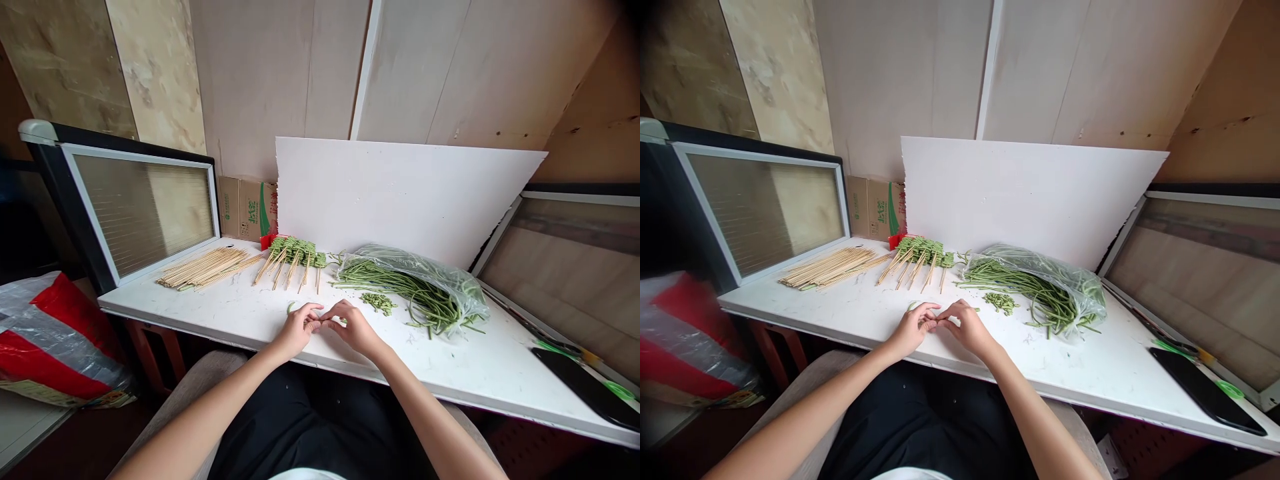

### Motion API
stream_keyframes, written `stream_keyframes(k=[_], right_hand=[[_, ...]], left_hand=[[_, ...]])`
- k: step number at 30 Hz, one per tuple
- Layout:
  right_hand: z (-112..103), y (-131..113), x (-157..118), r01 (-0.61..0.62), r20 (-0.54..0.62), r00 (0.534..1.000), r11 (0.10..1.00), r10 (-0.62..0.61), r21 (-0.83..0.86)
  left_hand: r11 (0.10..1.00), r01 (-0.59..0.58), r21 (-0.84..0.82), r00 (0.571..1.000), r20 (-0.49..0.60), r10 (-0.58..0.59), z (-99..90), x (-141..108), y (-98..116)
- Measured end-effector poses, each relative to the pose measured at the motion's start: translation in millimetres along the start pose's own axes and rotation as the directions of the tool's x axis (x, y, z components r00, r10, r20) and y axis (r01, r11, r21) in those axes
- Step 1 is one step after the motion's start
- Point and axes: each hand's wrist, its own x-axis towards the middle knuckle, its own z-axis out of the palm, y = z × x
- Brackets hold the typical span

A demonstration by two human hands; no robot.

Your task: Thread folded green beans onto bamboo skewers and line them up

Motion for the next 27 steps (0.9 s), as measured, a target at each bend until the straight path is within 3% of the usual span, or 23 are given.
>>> stream_keyframes(k=[5,10,21,27], right_hand=[[-2,8,-1,-0.018,-0.122,0.992,0.999,0.014,-0.036],[-3,9,-5,-0.019,-0.059,0.998,1.0,0.019,-0.005],[18,5,-8,0.019,-0.058,0.998,1.0,-0.018,0.017],[10,2,-7,-0.016,-0.083,0.996,0.997,0.022,0.081]], left_hand=[[0.993,-0.03,0.116,0.999,-0.04,0.035,-0.3,0,5],[0.981,-0.084,0.174,0.994,-0.05,0.094,-0.7,0,4],[0.966,-0.124,0.229,0.987,0.131,0.096,-0.5,-4,8],[0.987,-0.078,0.14,0.988,0.144,0.058,-2.6,-2,6]])
